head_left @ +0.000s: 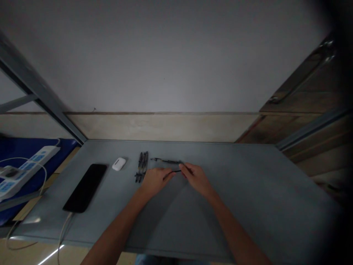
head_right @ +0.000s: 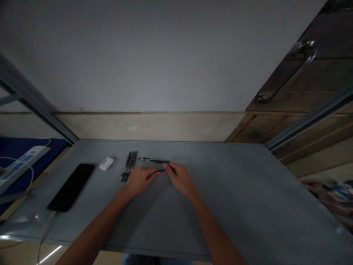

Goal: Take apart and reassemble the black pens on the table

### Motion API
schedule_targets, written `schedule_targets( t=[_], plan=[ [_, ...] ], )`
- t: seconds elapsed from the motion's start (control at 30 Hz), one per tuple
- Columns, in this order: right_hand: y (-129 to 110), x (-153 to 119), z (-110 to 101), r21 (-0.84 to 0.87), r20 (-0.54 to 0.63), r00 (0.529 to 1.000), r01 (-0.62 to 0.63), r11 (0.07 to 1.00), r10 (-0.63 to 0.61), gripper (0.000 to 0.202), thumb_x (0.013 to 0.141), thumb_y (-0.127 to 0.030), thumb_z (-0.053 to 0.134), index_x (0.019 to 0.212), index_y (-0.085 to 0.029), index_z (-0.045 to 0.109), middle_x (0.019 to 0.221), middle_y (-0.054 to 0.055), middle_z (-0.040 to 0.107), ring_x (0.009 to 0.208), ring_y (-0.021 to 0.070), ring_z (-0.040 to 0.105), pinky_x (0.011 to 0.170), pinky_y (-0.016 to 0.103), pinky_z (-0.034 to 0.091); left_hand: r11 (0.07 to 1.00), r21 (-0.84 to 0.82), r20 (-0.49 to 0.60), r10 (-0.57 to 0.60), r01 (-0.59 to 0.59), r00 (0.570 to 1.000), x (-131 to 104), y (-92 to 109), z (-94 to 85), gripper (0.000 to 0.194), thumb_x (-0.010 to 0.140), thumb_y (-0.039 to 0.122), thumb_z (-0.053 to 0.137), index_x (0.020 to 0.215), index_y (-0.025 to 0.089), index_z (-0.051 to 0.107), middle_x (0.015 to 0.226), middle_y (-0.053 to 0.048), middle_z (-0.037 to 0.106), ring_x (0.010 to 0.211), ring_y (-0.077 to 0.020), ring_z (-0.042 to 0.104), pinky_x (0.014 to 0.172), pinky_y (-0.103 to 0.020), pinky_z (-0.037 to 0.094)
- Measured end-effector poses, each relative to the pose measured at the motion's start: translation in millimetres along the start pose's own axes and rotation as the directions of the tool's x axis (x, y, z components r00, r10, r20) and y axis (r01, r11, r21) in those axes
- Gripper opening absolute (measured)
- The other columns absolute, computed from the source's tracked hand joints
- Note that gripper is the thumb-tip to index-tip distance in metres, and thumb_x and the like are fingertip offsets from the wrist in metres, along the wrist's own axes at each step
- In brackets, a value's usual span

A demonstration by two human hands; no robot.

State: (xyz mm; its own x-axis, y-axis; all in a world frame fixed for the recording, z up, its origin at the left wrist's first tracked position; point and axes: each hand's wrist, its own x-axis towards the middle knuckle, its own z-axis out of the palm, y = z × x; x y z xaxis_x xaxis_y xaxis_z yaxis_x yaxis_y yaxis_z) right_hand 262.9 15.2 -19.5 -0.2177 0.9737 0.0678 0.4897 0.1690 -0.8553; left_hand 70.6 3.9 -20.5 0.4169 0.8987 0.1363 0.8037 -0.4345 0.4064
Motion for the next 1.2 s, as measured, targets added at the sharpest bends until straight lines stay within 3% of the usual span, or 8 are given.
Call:
schedule_targets(
  t=[0.13,0.23,0.4,0.63,0.87,0.97,1.2],
  plan=[
    [2.1,1.3,-0.5,0.004,0.024,1.0,-0.005,1.0,0.005,0.05,0.092,-0.048,0.039,0.052,-0.02,0.045,0.047,-0.003,0.042,0.048,0.0132,0.044,0.051,0.025,0.031,0.999,-0.022,-0.034,-0.042,0.041,0.999,0.5,-0.7,-1.2,0.045,0.096,0.049,0.034,0.084,0.021,0.067,0.078,-0.007,0.068,0.068,-0.0191,0.061,0.058,-0.026,0.032],
    [3.3,2.9,-2.4,0.039,-0.009,1.0,-0.006,0.999,0.007,0.047,0.091,-0.049,0.041,0.055,-0.02,0.047,0.05,-0.003,0.044,0.049,0.0129,0.043,0.051,0.025,0.032,0.989,-0.065,-0.094,-0.139,0.133,0.986,2.7,-6.0,-1.5,0.048,0.097,0.046,0.03,0.077,0.018,0.065,0.07,-0.007,0.065,0.063,-0.0179,0.058,0.059,-0.026,0.031],
    [3.1,3.4,-6.3,0.098,-0.072,0.997,-0.014,0.995,0.021,0.04,0.089,-0.049,0.046,0.061,-0.02,0.052,0.055,-0.002,0.048,0.051,0.0128,0.045,0.052,0.024,0.033,0.95,-0.259,-0.166,-0.223,0.176,0.961,8.2,-17.3,-1.0,0.046,0.097,0.042,0.032,0.071,0.017,0.059,0.061,-0.003,0.057,0.057,-0.0149,0.052,0.057,-0.025,0.028],
    [-0.2,0.7,-5.5,0.09,-0.092,0.993,-0.06,0.994,0.068,0.056,0.094,-0.052,0.033,0.049,-0.021,0.045,0.046,-0.001,0.044,0.046,0.0132,0.045,0.052,0.026,0.034,0.89,-0.424,-0.155,-0.256,0.17,0.954,9.1,-13.7,3.4,0.037,0.095,0.041,0.034,0.072,0.018,0.052,0.063,0.0,0.051,0.061,-0.0137,0.049,0.058,-0.024,0.03],
    [2.1,2.4,-3.6,0.137,-0.071,0.997,0.011,0.99,-0.002,0.036,0.088,-0.047,0.049,0.066,-0.019,0.055,0.059,-0.002,0.05,0.054,0.0128,0.046,0.054,0.025,0.035,0.799,-0.571,-0.16,-0.333,0.189,0.929,9.7,-13.2,6.0,0.041,0.096,0.042,0.03,0.065,0.018,0.043,0.058,0.002,0.044,0.055,-0.0121,0.043,0.055,-0.024,0.029],
    [2.9,2.4,-3.5,0.152,-0.072,0.997,0.016,0.988,-0.005,0.033,0.087,-0.048,0.05,0.073,-0.019,0.059,0.064,0.0,0.055,0.059,0.0138,0.051,0.057,0.025,0.039,0.787,-0.581,-0.16,-0.36,0.207,0.919,10.4,-14.9,6.1,0.041,0.096,0.043,0.031,0.064,0.019,0.043,0.057,0.003,0.042,0.053,-0.012,0.041,0.053,-0.024,0.029],
    [0.3,0.7,-4.6,0.07,-0.087,0.996,-0.031,0.997,0.037,0.052,0.092,-0.053,0.035,0.056,-0.02,0.051,0.053,0.001,0.051,0.051,0.0146,0.049,0.054,0.026,0.039,0.801,-0.562,-0.15,-0.342,0.205,0.928,10.5,-13.1,5.9,0.038,0.095,0.04,0.034,0.066,0.019,0.045,0.058,0.003,0.043,0.056,-0.0121,0.043,0.055,-0.024,0.029]
  ],
)
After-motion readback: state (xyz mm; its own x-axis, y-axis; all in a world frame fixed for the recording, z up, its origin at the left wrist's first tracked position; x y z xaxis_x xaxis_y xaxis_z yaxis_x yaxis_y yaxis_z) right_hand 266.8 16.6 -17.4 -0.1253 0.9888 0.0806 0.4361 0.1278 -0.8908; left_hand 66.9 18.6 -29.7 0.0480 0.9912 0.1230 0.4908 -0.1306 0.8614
